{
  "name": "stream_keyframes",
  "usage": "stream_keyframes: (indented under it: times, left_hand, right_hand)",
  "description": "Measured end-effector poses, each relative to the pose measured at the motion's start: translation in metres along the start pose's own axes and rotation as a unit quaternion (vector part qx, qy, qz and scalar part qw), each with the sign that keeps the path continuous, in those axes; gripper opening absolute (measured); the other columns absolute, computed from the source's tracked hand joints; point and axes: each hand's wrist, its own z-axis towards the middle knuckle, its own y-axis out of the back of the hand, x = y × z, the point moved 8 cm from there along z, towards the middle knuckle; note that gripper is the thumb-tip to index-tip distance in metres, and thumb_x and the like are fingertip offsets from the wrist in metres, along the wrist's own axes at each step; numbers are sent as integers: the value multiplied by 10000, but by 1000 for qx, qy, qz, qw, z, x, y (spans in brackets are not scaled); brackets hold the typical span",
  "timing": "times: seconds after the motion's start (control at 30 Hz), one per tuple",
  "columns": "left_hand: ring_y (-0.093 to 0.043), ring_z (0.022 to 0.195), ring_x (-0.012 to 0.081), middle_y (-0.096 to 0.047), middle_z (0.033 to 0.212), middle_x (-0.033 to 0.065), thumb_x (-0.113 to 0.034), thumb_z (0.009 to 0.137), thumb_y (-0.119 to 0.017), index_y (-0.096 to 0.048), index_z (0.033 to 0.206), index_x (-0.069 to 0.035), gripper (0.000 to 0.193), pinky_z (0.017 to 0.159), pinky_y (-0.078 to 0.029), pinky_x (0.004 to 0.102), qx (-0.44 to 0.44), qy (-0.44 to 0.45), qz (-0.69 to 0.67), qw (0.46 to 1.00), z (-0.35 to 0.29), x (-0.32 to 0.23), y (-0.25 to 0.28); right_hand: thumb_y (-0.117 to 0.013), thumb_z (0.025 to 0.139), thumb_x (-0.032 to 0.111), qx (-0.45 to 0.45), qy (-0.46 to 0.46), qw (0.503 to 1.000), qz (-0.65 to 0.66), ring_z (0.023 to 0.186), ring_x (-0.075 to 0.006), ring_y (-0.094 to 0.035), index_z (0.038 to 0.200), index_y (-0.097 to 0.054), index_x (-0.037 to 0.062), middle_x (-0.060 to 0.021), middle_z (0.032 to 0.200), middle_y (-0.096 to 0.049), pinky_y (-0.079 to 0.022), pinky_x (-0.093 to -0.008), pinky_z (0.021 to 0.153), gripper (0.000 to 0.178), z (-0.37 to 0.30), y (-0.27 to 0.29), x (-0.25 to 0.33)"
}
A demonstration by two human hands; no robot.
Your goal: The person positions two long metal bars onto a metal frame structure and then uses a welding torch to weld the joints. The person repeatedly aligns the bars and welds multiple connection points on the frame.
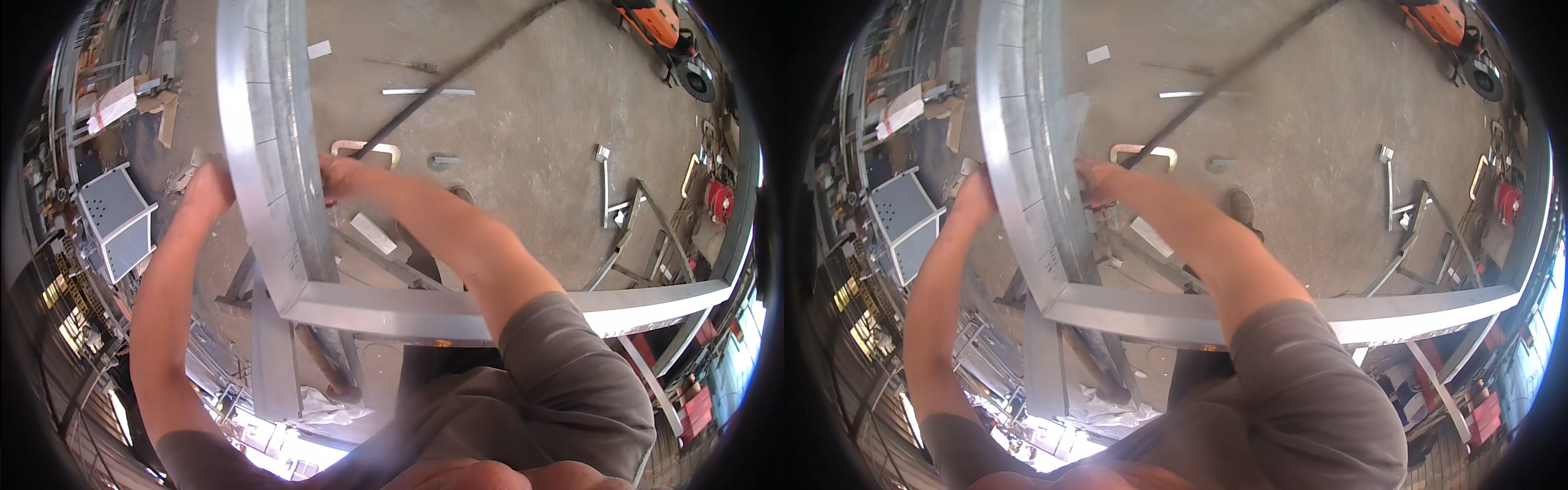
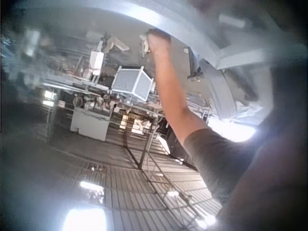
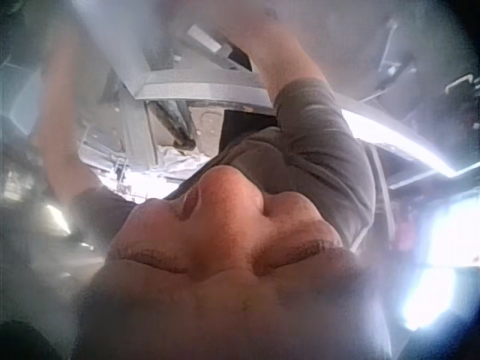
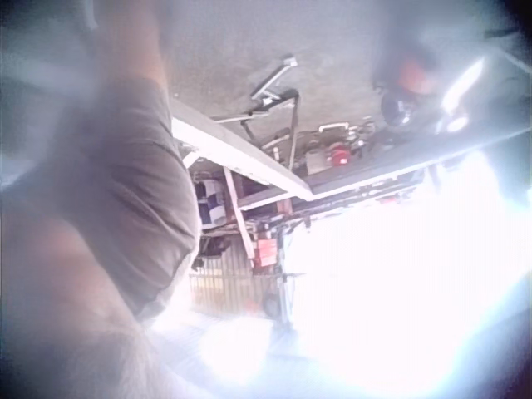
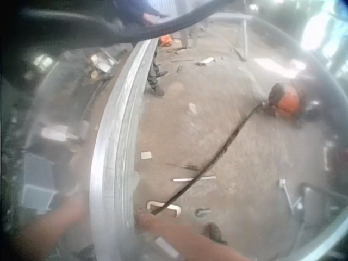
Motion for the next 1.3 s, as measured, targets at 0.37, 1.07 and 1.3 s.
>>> stream_keyframes:
  times: [0.37, 1.07, 1.3]
  left_hand:
    - [-498, 1448, 297, -580, 1528, 168, -216, 1029, -553, -575, 1480, -71, 474, 1253, -344, 479, -21, -6, -378, 926, 50, 21, -50]
    - [-510, 1451, 314, -526, 1579, 163, -85, 788, -887, -414, 1620, -78, 957, 1224, -379, 442, -340, -282, -368, 818, -376, -337, 274]
    - [-441, 1466, 382, -416, 1600, 255, -173, 701, -968, -251, 1651, -2, 1202, 1220, -356, 481, -405, -404, -421, 704, -495, -569, 273]
  right_hand:
    - [-851, 820, 282, -141, -109, 975, 131, 1011, -284, -729, 1398, -625, 130, -130, 1143, -757, -575, -403, 919, 639, 22, 14, -45]
    - [-757, 939, 57, -608, 128, 552, 556, 681, -222, -626, 981, -588, 32, -71, 787, -603, -554, -397, 660, 176, -642, 252, 227]
    - [-736, 934, 29, -574, 372, 523, 508, 682, -228, -635, 1027, -548, 63, -84, 807, -593, -546, -397, 628, 212, -849, 103, 405]
